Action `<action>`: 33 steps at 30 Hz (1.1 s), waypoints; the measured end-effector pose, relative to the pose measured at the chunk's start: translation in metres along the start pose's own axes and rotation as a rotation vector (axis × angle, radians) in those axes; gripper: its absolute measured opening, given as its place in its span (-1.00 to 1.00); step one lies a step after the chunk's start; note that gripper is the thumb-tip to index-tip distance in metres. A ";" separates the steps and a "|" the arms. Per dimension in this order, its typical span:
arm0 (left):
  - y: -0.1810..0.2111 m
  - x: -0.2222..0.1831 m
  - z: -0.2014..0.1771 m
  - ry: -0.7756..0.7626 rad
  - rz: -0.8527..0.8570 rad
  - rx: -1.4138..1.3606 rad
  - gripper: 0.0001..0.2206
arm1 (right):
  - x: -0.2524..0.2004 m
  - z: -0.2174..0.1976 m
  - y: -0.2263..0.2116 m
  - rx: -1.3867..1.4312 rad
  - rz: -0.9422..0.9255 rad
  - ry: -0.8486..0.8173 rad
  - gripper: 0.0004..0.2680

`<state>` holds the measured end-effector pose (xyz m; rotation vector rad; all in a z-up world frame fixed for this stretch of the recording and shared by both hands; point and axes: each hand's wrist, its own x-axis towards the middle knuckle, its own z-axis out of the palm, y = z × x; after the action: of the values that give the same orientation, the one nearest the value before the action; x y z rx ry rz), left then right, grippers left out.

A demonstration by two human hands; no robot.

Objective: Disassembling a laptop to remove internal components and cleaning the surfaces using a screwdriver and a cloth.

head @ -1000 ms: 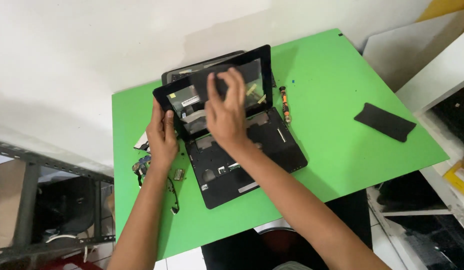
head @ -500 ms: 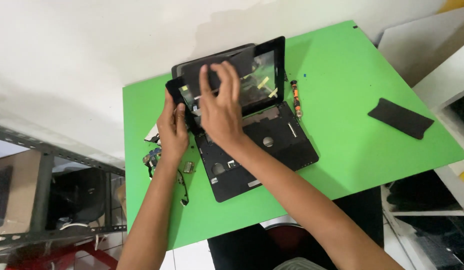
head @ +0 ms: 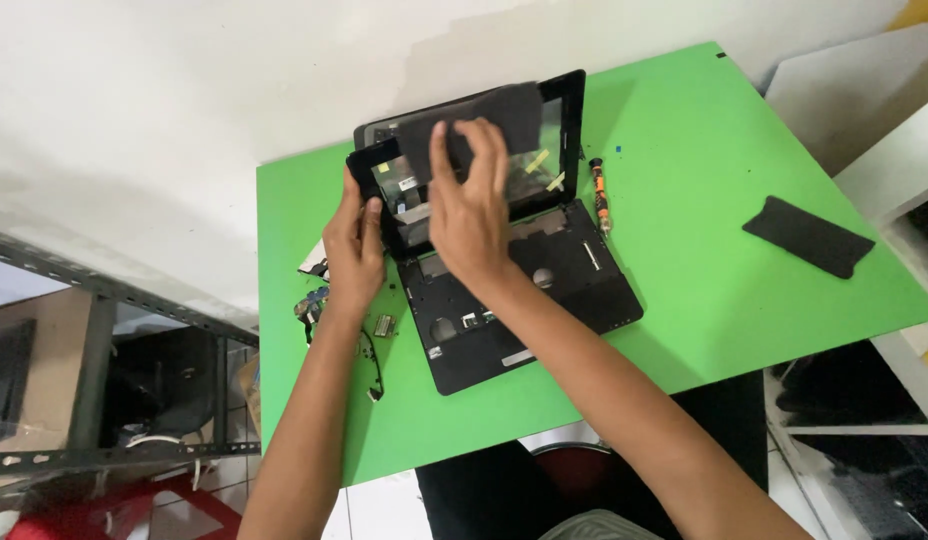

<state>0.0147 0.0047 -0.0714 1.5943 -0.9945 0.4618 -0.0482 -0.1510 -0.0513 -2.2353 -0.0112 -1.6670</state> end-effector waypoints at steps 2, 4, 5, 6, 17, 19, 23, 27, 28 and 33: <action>-0.010 -0.003 -0.002 -0.018 -0.012 0.005 -0.55 | -0.006 0.007 -0.025 -0.027 -0.085 -0.041 -0.59; -0.019 -0.005 -0.006 -0.049 -0.021 0.010 -0.53 | -0.007 0.006 -0.035 -0.059 -0.159 -0.076 -0.63; -0.024 -0.006 -0.008 -0.055 -0.051 -0.007 -0.53 | -0.005 0.002 -0.033 -0.082 -0.189 -0.091 -0.62; -0.029 -0.008 -0.011 -0.060 -0.085 -0.028 -0.52 | -0.004 -0.003 -0.032 -0.108 -0.218 -0.109 -0.60; 0.027 0.000 -0.012 -0.068 -0.252 0.050 -0.50 | 0.018 -0.059 0.099 -0.248 0.192 0.108 -0.46; 0.024 0.000 -0.012 -0.063 -0.267 0.059 -0.49 | 0.018 -0.058 0.102 -0.221 0.242 0.141 -0.46; 0.018 -0.003 -0.012 -0.061 -0.250 0.044 -0.50 | 0.012 -0.055 0.093 -0.221 0.276 0.151 -0.57; 0.019 -0.001 -0.011 -0.072 -0.245 0.034 -0.50 | 0.006 -0.031 0.066 -0.183 0.236 0.124 -0.32; 0.019 -0.002 -0.012 -0.075 -0.244 0.035 -0.50 | 0.002 -0.023 0.056 -0.183 0.239 0.126 -0.32; 0.018 -0.004 -0.015 -0.084 -0.198 -0.010 -0.51 | -0.001 -0.021 0.003 0.005 -0.024 -0.042 -0.59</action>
<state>0.0017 0.0205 -0.0589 1.6951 -0.8886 0.2554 -0.0673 -0.1596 -0.0481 -2.2754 -0.0527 -1.6302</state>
